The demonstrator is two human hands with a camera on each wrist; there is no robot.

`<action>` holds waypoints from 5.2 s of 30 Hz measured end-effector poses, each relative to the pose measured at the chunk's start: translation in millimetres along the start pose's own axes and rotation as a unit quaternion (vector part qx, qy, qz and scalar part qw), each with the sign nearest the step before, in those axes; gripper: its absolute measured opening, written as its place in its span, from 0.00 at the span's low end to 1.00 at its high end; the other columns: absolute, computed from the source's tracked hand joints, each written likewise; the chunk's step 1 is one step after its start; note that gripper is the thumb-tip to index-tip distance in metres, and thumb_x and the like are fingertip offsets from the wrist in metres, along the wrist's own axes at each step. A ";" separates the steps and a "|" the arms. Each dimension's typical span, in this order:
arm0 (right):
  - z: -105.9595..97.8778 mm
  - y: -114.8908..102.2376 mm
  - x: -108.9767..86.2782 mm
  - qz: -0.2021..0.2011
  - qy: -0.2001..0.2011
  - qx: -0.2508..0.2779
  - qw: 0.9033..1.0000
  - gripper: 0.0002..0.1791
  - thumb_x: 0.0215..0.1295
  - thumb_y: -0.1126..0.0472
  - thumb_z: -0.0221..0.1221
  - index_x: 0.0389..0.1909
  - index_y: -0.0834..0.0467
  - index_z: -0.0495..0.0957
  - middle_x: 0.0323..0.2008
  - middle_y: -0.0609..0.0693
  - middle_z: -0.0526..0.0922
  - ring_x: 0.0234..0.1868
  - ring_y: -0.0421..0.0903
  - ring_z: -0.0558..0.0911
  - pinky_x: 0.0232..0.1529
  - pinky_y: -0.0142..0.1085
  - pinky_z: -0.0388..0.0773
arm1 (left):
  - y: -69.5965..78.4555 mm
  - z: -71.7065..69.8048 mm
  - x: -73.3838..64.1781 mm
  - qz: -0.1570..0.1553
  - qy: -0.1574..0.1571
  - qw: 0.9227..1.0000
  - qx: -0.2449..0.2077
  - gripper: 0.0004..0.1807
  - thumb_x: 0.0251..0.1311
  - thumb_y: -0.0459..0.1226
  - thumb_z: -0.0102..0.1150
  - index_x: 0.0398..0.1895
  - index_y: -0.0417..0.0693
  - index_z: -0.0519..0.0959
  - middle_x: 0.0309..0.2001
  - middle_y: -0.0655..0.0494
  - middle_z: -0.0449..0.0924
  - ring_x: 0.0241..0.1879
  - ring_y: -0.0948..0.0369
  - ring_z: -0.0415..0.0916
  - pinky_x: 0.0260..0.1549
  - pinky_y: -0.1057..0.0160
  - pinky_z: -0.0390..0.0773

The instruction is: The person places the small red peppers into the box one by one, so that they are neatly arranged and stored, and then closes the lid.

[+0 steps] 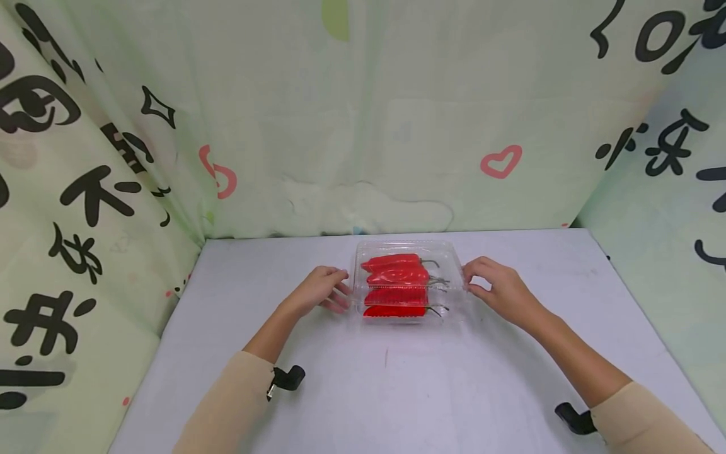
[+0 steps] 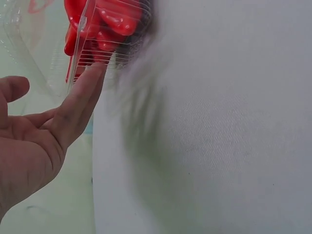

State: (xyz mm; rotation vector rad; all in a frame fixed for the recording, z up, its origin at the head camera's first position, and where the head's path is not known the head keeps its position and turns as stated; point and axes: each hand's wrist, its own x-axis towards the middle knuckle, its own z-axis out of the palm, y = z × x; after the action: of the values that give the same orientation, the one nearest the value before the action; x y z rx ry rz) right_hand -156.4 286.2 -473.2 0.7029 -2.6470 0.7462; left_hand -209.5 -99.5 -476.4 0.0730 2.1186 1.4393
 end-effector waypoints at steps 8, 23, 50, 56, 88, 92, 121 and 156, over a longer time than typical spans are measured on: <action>4.3 -1.2 -3.3 0.019 -0.002 0.004 1.000 0.20 0.51 0.77 0.73 0.34 0.50 0.78 0.43 0.48 0.86 0.49 0.51 0.85 0.49 0.52 0.87 | 0.4 -0.8 -16.2 0.002 -0.051 0.998 0.031 0.24 0.77 0.47 0.49 0.63 0.37 0.74 0.45 0.42 0.87 0.38 0.47 0.89 0.37 0.54 0.91; 12.6 -6.0 -9.4 0.001 0.023 0.001 1.000 0.22 0.48 0.78 0.75 0.34 0.51 0.77 0.43 0.47 0.86 0.48 0.49 0.86 0.46 0.47 0.87 | 1.6 1.7 -20.6 0.018 -0.071 0.997 0.038 0.27 0.75 0.42 0.46 0.68 0.32 0.70 0.45 0.36 0.86 0.39 0.41 0.88 0.35 0.54 0.91; -1.2 -5.4 -29.9 0.110 -0.072 0.078 0.988 0.11 0.71 0.68 0.61 0.52 0.63 0.77 0.49 0.56 0.82 0.49 0.55 0.86 0.46 0.46 0.89 | -5.1 8.5 -17.0 0.004 -0.061 0.998 0.034 0.22 0.69 0.34 0.56 0.63 0.31 0.73 0.41 0.36 0.84 0.28 0.49 0.86 0.28 0.60 0.89; -4.9 -3.9 -35.2 0.190 -0.143 0.110 0.965 0.16 0.79 0.52 0.56 0.56 0.58 0.80 0.50 0.51 0.86 0.50 0.49 0.84 0.47 0.37 0.83 | -6.7 8.3 -18.1 -0.001 -0.070 0.996 0.046 0.15 0.71 0.36 0.53 0.51 0.31 0.79 0.38 0.36 0.82 0.25 0.54 0.84 0.28 0.60 0.89; 1.9 -6.6 -37.6 0.205 -0.228 0.232 0.923 0.12 0.79 0.56 0.55 0.46 0.61 0.81 0.36 0.52 0.85 0.38 0.44 0.81 0.39 0.30 0.82 | -12.5 6.5 -22.5 -0.010 -0.119 0.992 0.050 0.15 0.72 0.36 0.57 0.37 0.27 0.80 0.29 0.35 0.84 0.23 0.56 0.84 0.28 0.61 0.89; 2.6 -6.4 -37.7 0.197 -0.240 0.263 0.914 0.13 0.79 0.57 0.54 0.46 0.63 0.81 0.38 0.55 0.85 0.38 0.46 0.82 0.42 0.33 0.84 | -13.4 6.4 -22.2 -0.009 -0.115 0.992 0.050 0.14 0.72 0.34 0.58 0.36 0.26 0.79 0.28 0.37 0.83 0.23 0.56 0.84 0.28 0.60 0.89; 14.9 -6.1 -39.0 0.211 -0.272 0.326 0.881 0.16 0.81 0.60 0.49 0.45 0.70 0.78 0.38 0.58 0.84 0.38 0.47 0.84 0.44 0.34 0.87 | -21.6 12.0 -20.5 0.038 -0.089 0.995 0.035 0.14 0.71 0.31 0.57 0.32 0.24 0.76 0.27 0.34 0.80 0.21 0.59 0.82 0.28 0.60 0.89; 22.0 -10.4 -39.2 0.233 -0.231 0.343 0.880 0.11 0.78 0.63 0.54 0.38 0.69 0.74 0.30 0.52 0.80 0.31 0.41 0.81 0.37 0.32 0.85 | -20.1 10.5 -18.8 0.012 -0.092 0.995 0.042 0.13 0.71 0.35 0.59 0.36 0.28 0.82 0.26 0.38 0.82 0.21 0.57 0.84 0.27 0.60 0.89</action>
State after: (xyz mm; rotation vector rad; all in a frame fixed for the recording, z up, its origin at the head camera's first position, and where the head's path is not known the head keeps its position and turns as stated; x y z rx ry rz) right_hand -121.5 280.8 -502.9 0.4144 -3.0036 1.9330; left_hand -183.4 -105.7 -488.6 0.2532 2.0322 1.3046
